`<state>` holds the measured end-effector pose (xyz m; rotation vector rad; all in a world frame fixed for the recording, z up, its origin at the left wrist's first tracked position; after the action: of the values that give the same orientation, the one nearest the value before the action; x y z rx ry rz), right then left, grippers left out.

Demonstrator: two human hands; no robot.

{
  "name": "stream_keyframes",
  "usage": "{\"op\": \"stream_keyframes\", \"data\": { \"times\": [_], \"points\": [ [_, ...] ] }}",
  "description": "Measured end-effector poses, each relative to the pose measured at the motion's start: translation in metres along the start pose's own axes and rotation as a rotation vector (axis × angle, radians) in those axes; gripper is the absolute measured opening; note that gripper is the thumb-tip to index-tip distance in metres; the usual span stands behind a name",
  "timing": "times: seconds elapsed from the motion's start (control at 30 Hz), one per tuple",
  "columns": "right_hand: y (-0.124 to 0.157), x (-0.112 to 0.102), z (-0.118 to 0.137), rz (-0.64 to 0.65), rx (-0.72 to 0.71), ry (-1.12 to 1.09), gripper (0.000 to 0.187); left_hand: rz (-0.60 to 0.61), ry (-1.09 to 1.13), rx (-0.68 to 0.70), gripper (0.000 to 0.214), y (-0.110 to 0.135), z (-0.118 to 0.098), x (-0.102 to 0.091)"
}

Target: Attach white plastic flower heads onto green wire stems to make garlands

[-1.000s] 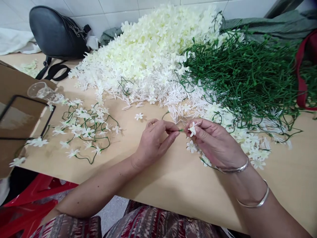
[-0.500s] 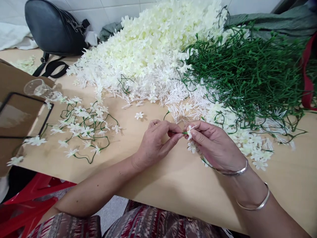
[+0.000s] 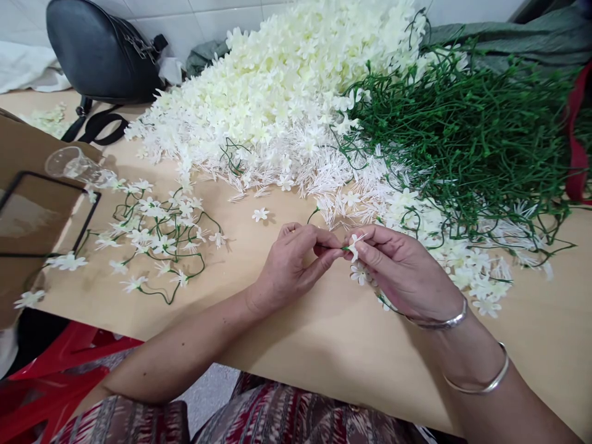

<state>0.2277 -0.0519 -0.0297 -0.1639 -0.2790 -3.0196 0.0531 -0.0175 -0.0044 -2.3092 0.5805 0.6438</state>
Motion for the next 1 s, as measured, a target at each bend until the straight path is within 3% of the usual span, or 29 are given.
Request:
{"op": "stream_keyframes", "data": {
  "times": [0.27, 0.63, 1.0],
  "points": [
    [-0.002, 0.002, -0.005, -0.029, -0.022, 0.028, 0.036, -0.013, 0.031, -0.032, 0.015, 0.003, 0.003, 0.004],
    [-0.001, 0.011, -0.020, -0.125, -0.013, -0.126, 0.030, -0.045, 0.063, -0.161, 0.015, 0.011, 0.007, 0.008],
    [-0.006, 0.015, -0.019, -0.073, 0.028, -0.186, 0.039, -0.046, 0.029, -0.143, 0.011, 0.011, 0.008, 0.011]
  ]
}}
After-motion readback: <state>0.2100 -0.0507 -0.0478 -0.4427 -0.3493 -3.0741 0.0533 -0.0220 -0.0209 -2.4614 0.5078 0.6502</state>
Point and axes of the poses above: each hand's wrist, its own y-axis away from the middle knuckle, its own x-axis out of the palm, z = x × y, the point moved 4 cm from there along -y, towards the middle knuckle, and after that the axes turned 3 degrees about z, right-handed, at the moved point
